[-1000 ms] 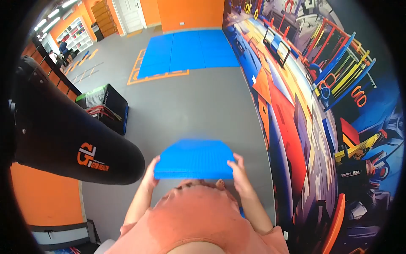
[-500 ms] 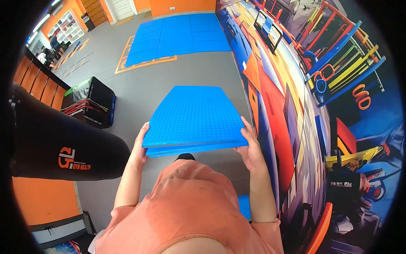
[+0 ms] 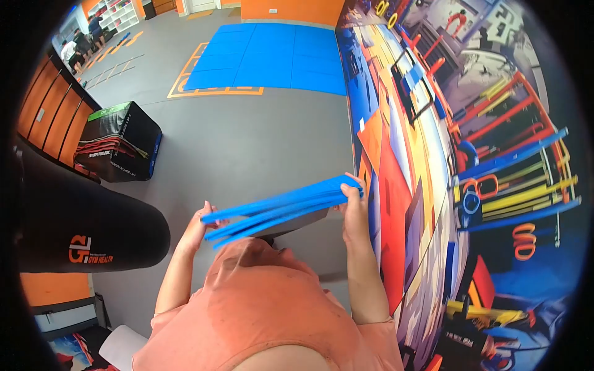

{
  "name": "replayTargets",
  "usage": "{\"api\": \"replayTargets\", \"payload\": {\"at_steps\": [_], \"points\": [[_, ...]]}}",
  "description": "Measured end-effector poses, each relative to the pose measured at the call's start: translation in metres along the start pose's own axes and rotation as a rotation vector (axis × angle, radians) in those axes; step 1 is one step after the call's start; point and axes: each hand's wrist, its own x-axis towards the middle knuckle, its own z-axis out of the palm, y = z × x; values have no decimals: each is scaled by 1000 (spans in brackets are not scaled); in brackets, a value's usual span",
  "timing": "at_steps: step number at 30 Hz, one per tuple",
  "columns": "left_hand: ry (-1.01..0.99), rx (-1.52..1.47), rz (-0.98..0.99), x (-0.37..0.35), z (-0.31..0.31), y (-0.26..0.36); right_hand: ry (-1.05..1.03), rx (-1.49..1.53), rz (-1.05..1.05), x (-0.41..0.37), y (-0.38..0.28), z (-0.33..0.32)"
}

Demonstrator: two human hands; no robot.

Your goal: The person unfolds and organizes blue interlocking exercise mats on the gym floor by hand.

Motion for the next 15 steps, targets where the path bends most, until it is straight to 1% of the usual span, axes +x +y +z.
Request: {"api": "replayTargets", "payload": {"at_steps": [2, 3, 4, 6, 8, 10, 11, 13, 15], "points": [[59, 404, 270, 27, -1, 36, 25, 52, -82, 24, -26, 15], [101, 468, 361, 42, 5, 61, -14, 10, -157, 40, -32, 17], [94, 473, 375, 56, 13, 88, -10, 17, -172, 54, -41, 21], [-135, 677, 751, 75, 60, 168, -148, -147, -281, 72, -63, 37], [-414, 838, 762, 107, 100, 225, -169, -130, -318, 93, -76, 52], [-610, 774, 892, 155, 141, 255, -194, -194, -397, 104, -93, 71], [-617, 777, 901, 179, 159, 266, -201, -194, -399, 108, -101, 77], [-844, 701, 871, 219, 193, 281, -222, -165, -419, 120, -108, 80], [-907, 694, 894, 238, 221, 289, -237, -128, -444, 133, -115, 72]]}}
